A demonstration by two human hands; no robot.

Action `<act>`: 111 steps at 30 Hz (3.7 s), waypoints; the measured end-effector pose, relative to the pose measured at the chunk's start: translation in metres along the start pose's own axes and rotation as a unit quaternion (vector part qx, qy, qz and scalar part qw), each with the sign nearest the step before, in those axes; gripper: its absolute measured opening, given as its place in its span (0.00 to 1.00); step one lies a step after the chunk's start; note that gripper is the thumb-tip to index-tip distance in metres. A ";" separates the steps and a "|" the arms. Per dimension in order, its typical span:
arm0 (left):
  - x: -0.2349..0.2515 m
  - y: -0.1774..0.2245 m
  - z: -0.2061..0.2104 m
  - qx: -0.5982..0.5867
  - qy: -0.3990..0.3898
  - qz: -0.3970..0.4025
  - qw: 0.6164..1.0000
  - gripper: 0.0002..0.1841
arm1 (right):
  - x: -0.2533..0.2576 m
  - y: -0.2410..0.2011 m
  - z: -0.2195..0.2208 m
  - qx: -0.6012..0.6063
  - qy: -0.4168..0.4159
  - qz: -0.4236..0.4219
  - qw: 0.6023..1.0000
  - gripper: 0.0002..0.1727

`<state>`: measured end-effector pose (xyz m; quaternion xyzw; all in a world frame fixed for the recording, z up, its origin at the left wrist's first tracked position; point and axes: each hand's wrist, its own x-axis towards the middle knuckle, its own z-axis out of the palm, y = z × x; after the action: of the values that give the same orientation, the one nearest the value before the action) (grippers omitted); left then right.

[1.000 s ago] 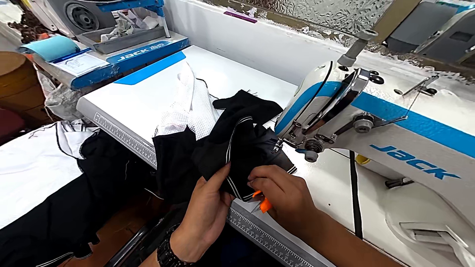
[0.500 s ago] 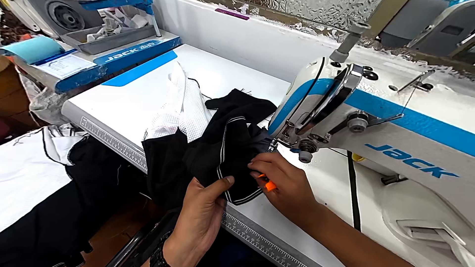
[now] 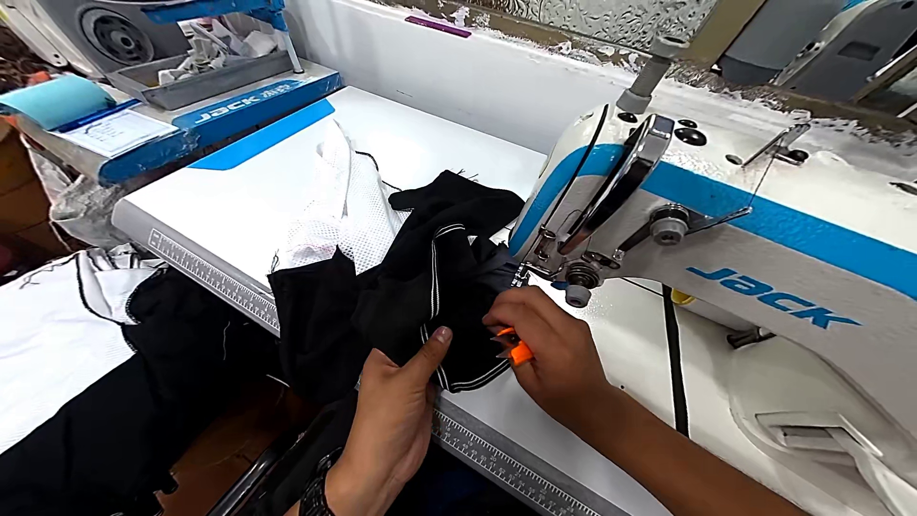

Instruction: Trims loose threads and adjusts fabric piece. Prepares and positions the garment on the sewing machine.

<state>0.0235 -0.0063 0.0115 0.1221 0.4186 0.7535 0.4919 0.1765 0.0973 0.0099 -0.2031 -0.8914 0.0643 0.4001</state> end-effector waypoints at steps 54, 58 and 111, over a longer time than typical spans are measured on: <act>0.057 0.068 -0.019 0.282 -0.302 -0.078 0.907 0.10 | 0.000 -0.025 0.012 0.094 0.043 -0.016 0.995 0.36; 0.056 0.067 -0.018 0.284 -0.286 -0.075 0.912 0.10 | 0.002 -0.027 0.014 0.076 0.033 -0.027 0.996 0.35; 0.054 0.065 -0.015 0.314 -0.255 -0.055 0.913 0.05 | -0.005 -0.011 -0.001 -0.159 0.024 -0.123 0.979 0.13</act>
<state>-0.0529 0.0206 0.0387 0.4357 0.5000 0.4980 0.5587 0.1766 0.0852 0.0102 -0.1546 -0.8986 -0.1332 0.3885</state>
